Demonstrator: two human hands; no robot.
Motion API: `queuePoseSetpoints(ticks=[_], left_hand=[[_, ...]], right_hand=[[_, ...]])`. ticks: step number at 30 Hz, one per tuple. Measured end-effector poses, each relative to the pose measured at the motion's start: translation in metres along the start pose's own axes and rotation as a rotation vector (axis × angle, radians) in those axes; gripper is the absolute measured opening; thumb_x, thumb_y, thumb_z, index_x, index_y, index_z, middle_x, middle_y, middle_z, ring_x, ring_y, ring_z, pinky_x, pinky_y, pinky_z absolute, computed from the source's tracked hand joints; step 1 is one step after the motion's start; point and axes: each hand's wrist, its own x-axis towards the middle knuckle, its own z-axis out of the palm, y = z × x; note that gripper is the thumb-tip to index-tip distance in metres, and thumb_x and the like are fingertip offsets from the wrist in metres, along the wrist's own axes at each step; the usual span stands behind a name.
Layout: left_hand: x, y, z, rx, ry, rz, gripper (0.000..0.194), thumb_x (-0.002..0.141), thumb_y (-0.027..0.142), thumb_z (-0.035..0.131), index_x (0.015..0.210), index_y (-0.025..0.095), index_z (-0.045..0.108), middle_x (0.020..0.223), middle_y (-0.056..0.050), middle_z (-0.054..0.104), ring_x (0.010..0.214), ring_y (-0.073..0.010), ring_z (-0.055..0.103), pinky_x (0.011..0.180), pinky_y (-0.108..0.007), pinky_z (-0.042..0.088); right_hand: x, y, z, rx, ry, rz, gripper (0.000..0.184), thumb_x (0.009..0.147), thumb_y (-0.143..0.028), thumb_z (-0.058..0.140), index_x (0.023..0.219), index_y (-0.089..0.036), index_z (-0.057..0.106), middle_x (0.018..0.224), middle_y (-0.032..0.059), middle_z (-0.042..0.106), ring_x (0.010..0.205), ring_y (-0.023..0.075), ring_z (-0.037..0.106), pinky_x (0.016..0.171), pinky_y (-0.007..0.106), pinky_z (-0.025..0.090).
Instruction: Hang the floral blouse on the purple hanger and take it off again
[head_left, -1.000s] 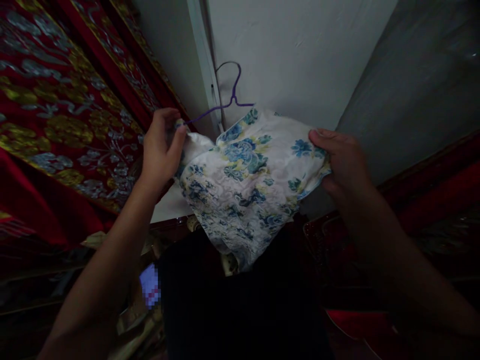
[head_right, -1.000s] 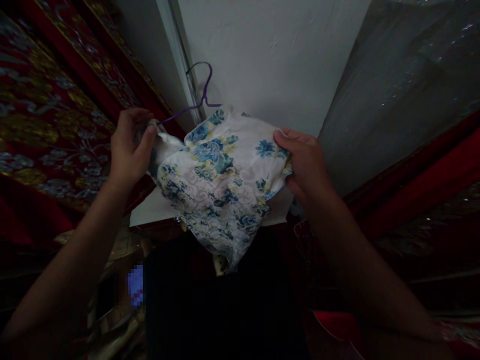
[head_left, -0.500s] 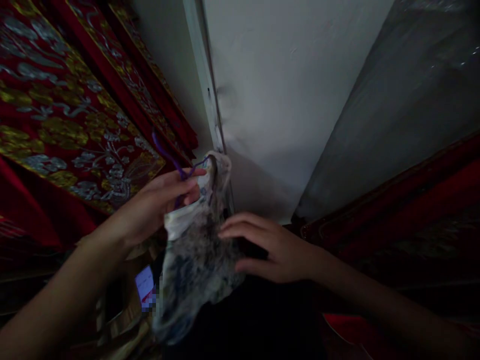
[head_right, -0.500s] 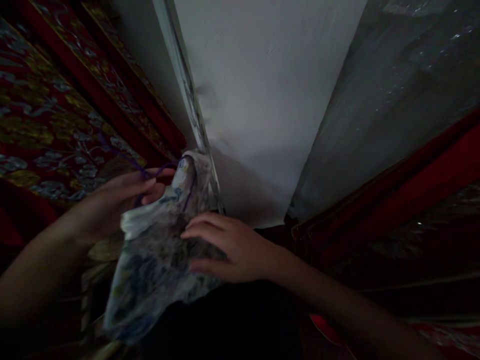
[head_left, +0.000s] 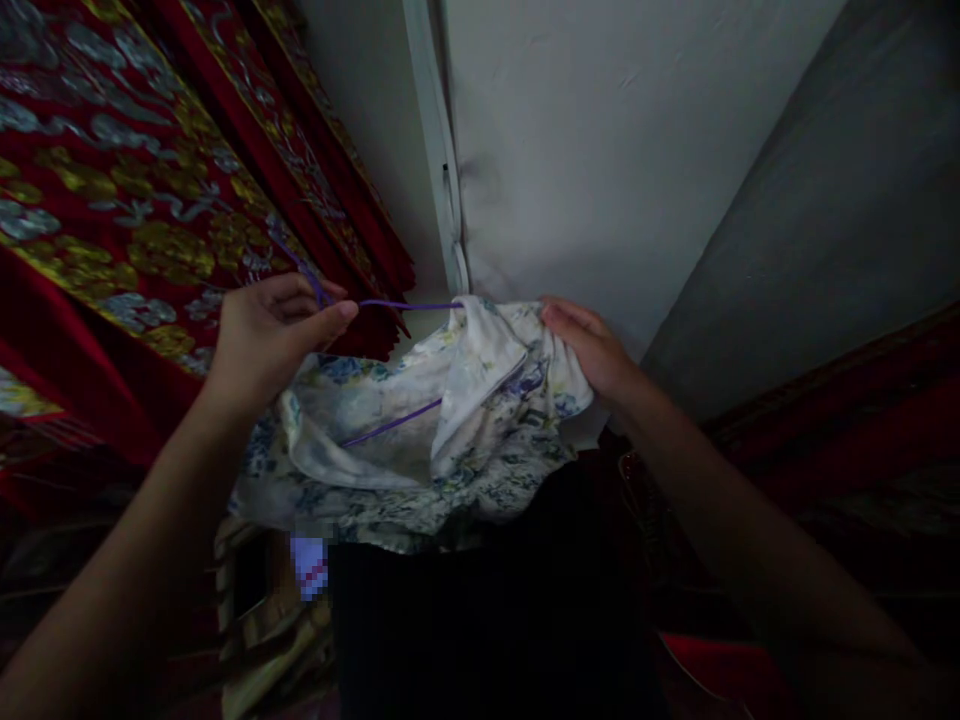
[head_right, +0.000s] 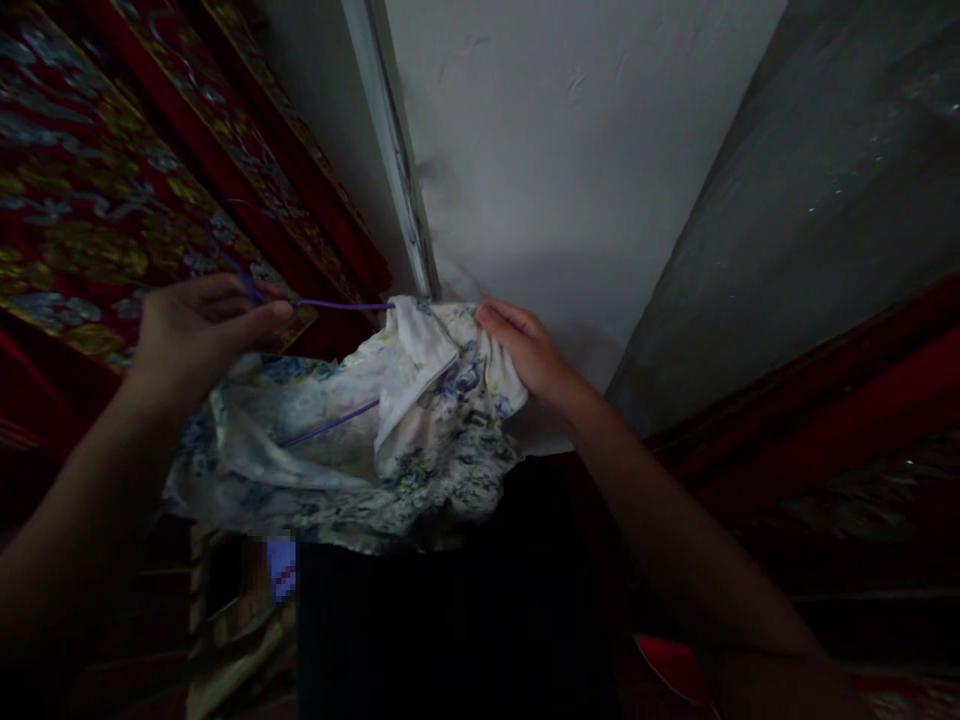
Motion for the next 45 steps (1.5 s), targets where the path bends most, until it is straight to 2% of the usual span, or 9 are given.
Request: queuePoseSetpoints(ticks=[5,9,13,19,25,31,38,41,45], left_hand=[[0.039,-0.007,0.035,0.19,0.165,0.351,0.055,0.086,0.059,0.071,0.122,0.018,0.065,0.111,-0.006,0.072,0.108,-0.026,0.065,0.094,-0.045,0.053],[0.031,-0.005,0.045,0.316,0.211,0.584,0.055,0.097,0.058,0.057,0.139,0.023,0.055,0.142,-0.008,0.057,0.137,-0.0298,0.047,0.116,-0.053,0.035],[-0.005,-0.02,0.053,0.434,0.136,0.609,0.044,0.099,0.05,0.055,0.135,0.026,0.06,0.146,-0.011,0.055,0.138,-0.034,0.045,0.116,-0.056,0.033],[-0.049,-0.058,0.067,0.53,0.016,0.636,0.046,0.092,0.042,0.066,0.135,0.029,0.06,0.151,-0.011,0.051,0.142,-0.0357,0.042,0.122,-0.058,0.024],[-0.071,-0.09,0.104,-0.01,0.5,0.164,0.096,0.073,0.044,0.085,0.152,0.022,0.036,0.164,-0.017,0.031,0.155,-0.0322,0.028,0.127,-0.051,0.021],[-0.085,-0.098,0.158,-0.934,0.056,-0.529,0.07,0.063,0.035,0.091,0.126,0.017,0.064,0.127,-0.013,0.072,0.132,-0.0311,0.062,0.117,-0.046,0.044],[-0.131,-0.08,0.162,-1.06,0.305,-0.675,0.054,0.07,0.033,0.09,0.118,0.019,0.071,0.119,-0.009,0.077,0.127,-0.0303,0.066,0.116,-0.045,0.047],[-0.15,-0.072,0.158,-1.065,0.351,-0.741,0.055,0.07,0.034,0.091,0.119,0.019,0.071,0.115,-0.009,0.079,0.122,-0.03,0.069,0.114,-0.043,0.05],[-0.164,-0.062,0.154,-1.098,0.308,-0.769,0.058,0.066,0.035,0.094,0.117,0.019,0.072,0.113,-0.008,0.079,0.116,-0.028,0.072,0.112,-0.039,0.051]], right_hand=[[0.056,-0.015,-0.012,0.157,0.292,-0.226,0.042,0.085,-0.063,0.065,0.084,-0.022,0.059,0.085,0.0047,0.068,0.095,0.0244,0.07,0.075,0.035,0.056],[0.074,-0.007,-0.05,0.318,0.426,-0.273,0.03,0.083,-0.053,0.07,0.082,-0.024,0.06,0.083,0.0037,0.067,0.1,0.0267,0.068,0.078,0.039,0.057],[0.043,0.002,-0.075,0.292,0.508,-0.213,0.02,0.089,-0.046,0.066,0.086,-0.027,0.062,0.093,0.0059,0.068,0.098,0.0276,0.067,0.078,0.043,0.056],[-0.014,0.01,-0.058,0.275,0.645,-0.17,0.019,0.094,-0.041,0.063,0.094,-0.022,0.066,0.093,0.0077,0.069,0.096,0.0271,0.069,0.078,0.04,0.056],[-0.015,0.013,-0.043,0.39,0.722,-0.058,0.02,0.093,-0.039,0.062,0.093,-0.02,0.068,0.09,0.0066,0.07,0.092,0.0257,0.071,0.075,0.04,0.058],[-0.003,0.029,-0.045,0.421,0.77,-0.056,0.026,0.092,-0.04,0.062,0.097,-0.015,0.068,0.094,0.0095,0.07,0.088,0.0216,0.07,0.079,0.037,0.056],[-0.075,0.068,-0.002,-0.147,1.083,-0.373,0.036,0.081,-0.037,0.073,0.111,-0.021,0.059,0.116,0.0079,0.062,0.109,0.0203,0.062,0.098,0.038,0.05],[-0.114,0.095,0.049,-0.112,0.935,-0.054,0.032,0.088,-0.049,0.064,0.101,-0.02,0.061,0.102,0.0081,0.064,0.097,0.0214,0.062,0.09,0.037,0.051],[-0.125,0.11,0.099,0.139,0.193,0.282,0.045,0.09,-0.066,0.055,0.087,-0.022,0.06,0.077,0.0036,0.064,0.071,0.0197,0.062,0.065,0.032,0.05]])
